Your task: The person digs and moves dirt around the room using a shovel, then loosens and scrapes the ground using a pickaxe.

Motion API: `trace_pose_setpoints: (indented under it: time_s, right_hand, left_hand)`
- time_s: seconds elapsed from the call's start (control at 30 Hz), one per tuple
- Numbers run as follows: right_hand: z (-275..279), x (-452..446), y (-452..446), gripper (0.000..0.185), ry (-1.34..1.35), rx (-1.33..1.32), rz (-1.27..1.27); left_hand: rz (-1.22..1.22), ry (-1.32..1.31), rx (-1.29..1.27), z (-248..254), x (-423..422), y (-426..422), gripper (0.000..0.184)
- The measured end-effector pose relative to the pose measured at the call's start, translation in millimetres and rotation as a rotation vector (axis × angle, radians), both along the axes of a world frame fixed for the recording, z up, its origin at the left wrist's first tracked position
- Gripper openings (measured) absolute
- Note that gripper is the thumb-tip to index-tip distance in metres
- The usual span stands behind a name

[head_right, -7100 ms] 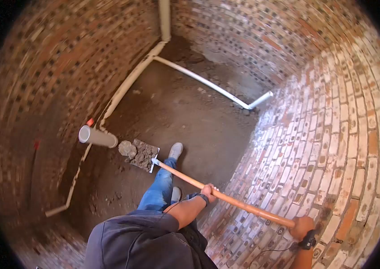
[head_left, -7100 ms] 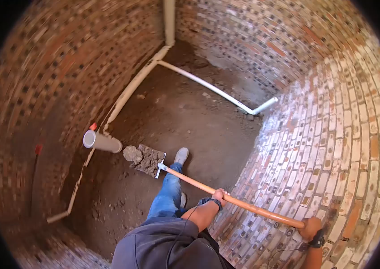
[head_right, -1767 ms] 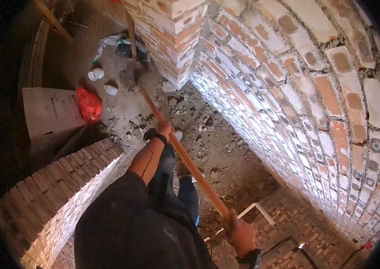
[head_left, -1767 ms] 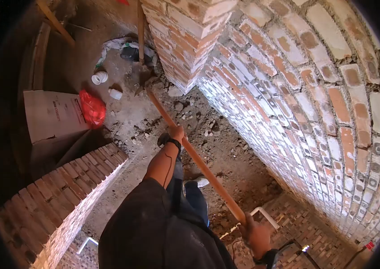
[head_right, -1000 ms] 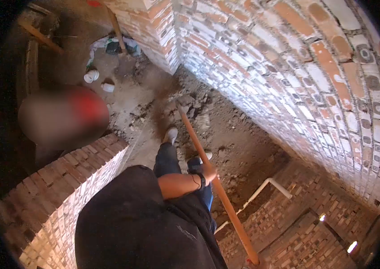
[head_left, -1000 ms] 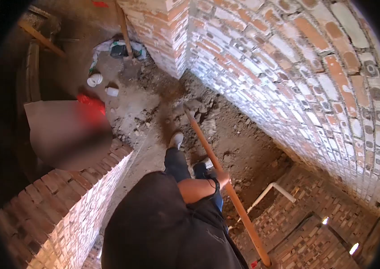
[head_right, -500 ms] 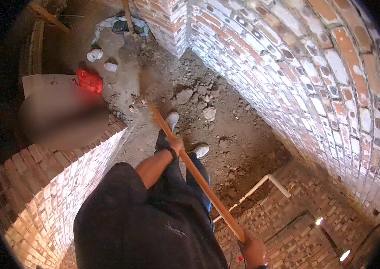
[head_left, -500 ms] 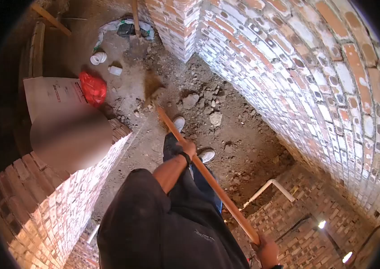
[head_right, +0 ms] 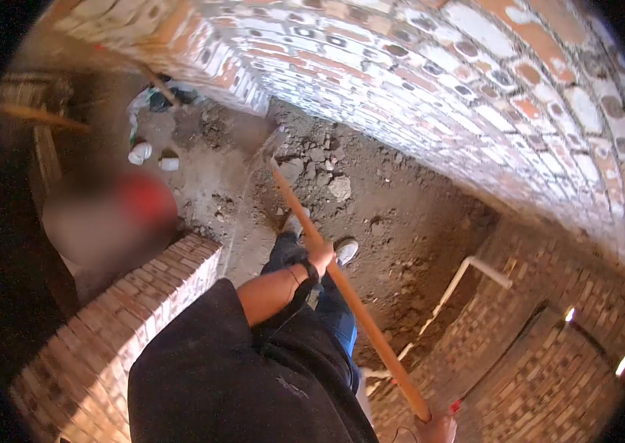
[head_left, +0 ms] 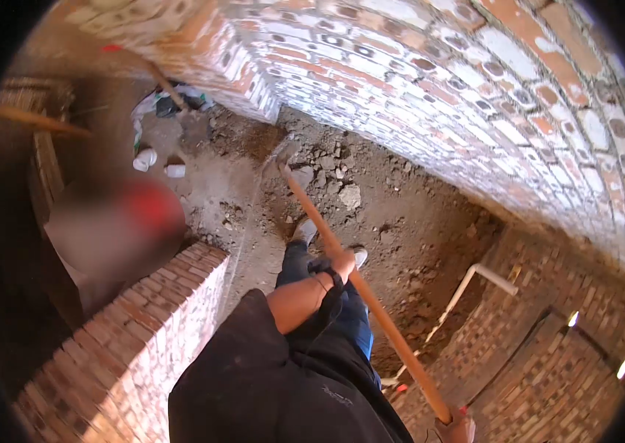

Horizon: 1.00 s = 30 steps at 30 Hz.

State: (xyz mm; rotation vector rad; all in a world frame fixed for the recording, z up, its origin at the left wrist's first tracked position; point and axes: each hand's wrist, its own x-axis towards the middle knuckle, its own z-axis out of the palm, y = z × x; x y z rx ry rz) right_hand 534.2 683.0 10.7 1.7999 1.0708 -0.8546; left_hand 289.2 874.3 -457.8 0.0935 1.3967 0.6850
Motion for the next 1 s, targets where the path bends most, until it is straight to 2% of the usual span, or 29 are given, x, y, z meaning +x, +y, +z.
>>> trace_pose_setpoints:
  time_s: [0.07,0.13,0.2,0.27,0.3,0.37,0.4,0.47,0.5,0.53,0.57,0.6,0.67,0.7,0.73,0.8,0.83,0.87,0.93,1.0]
  right_hand:
    - [-24.0,-2.2,28.0,0.043,0.167,0.263,-0.229]
    - [-44.0,-16.2,79.7,0.029,0.145,0.391,-0.103]
    - [-61.6,-45.9,155.2,0.016,0.091,0.327,-0.054]
    - [-69.5,-44.9,161.0,0.02,0.046,0.253,-0.097]
    - [-69.9,-48.5,154.9,0.025,0.023,0.174,-0.13]
    - [-83.8,-67.5,98.0,0.027,0.088,0.144,-0.192]
    - [-93.8,-76.0,60.6,0.029,0.151,0.136,-0.22]
    - [-115.4,-96.1,-29.9,0.03,0.065,0.122,-0.19]
    - [-105.1,-109.4,-10.2,0.03,0.114,0.079,-0.233]
    - [-92.1,-121.1,14.0,0.03,0.159,0.044,-0.283]
    - [-88.6,-118.0,-0.1,0.031,0.17,-0.051,-0.403]
    - [-88.0,-120.5,-24.5,0.031,0.16,-0.041,-0.433]
    - [-85.5,-120.3,-81.3,0.032,0.138,0.007,-0.417]
    - [-87.3,-123.0,-106.0,0.026,0.077,0.021,-0.383]
    - [-96.9,-123.0,-154.0,0.023,0.119,-0.017,-0.401]
    - [-87.8,-123.9,-222.6,0.019,0.199,0.118,-0.38]
    - [-80.6,-127.5,-256.8,0.019,0.198,0.112,-0.39]
    - [-87.6,-125.8,-283.7,0.021,0.14,0.086,-0.438]
    - [-75.6,-135.6,-341.9,0.023,0.095,0.042,-0.502]
    - [-56.6,-151.5,-390.4,0.034,0.024,0.098,-0.396]
  left_hand:
    - [-0.02,0.095,0.06,4.9,-10.4,61.4,0.013]
    - [-0.102,0.212,0.1,-52.5,-14.8,120.6,0.012]
    - [-0.205,0.385,0.036,-102.2,-23.2,176.4,0.011]
    - [-0.189,0.348,-0.138,-59.5,-19.4,200.6,0.007]
    - [-0.215,0.354,-0.158,-73.4,-25.5,181.3,0.007]
    - [0.029,0.223,0.019,-148.5,-47.0,127.5,0.01]
    - [-0.325,-0.076,0.28,-236.3,-86.6,99.3,0.019]
    - [-0.362,0.334,-0.013,-232.2,-79.6,82.5,0.029]
    - [-0.372,0.336,-0.003,-223.4,-79.1,75.3,0.029]
    - [-0.405,0.453,-0.012,-212.2,-78.4,68.5,0.028]
    - [-0.446,0.567,-0.021,-211.7,-75.4,51.0,0.026]
    - [-0.41,0.976,0.218,-211.8,-51.4,20.0,0.022]
    - [-0.249,0.128,-0.115,-180.6,-62.8,-22.3,0.017]
    - [-0.319,0.457,-0.173,-128.9,-40.1,-30.9,0.013]
    - [-0.328,0.47,-0.171,-123.3,-35.5,-51.0,0.013]
    - [-0.632,0.352,-0.043,-115.6,-36.4,-98.1,0.015]
    - [-0.751,0.494,-0.045,-102.0,-24.2,-121.7,0.018]
    - [-0.746,0.481,-0.01,-99.6,1.6,-129.6,0.018]
    - [-0.817,0.512,-0.107,-83.8,13.9,-185.5,0.015]
    - [-0.902,0.54,-0.212,-63.4,15.0,-247.0,0.027]
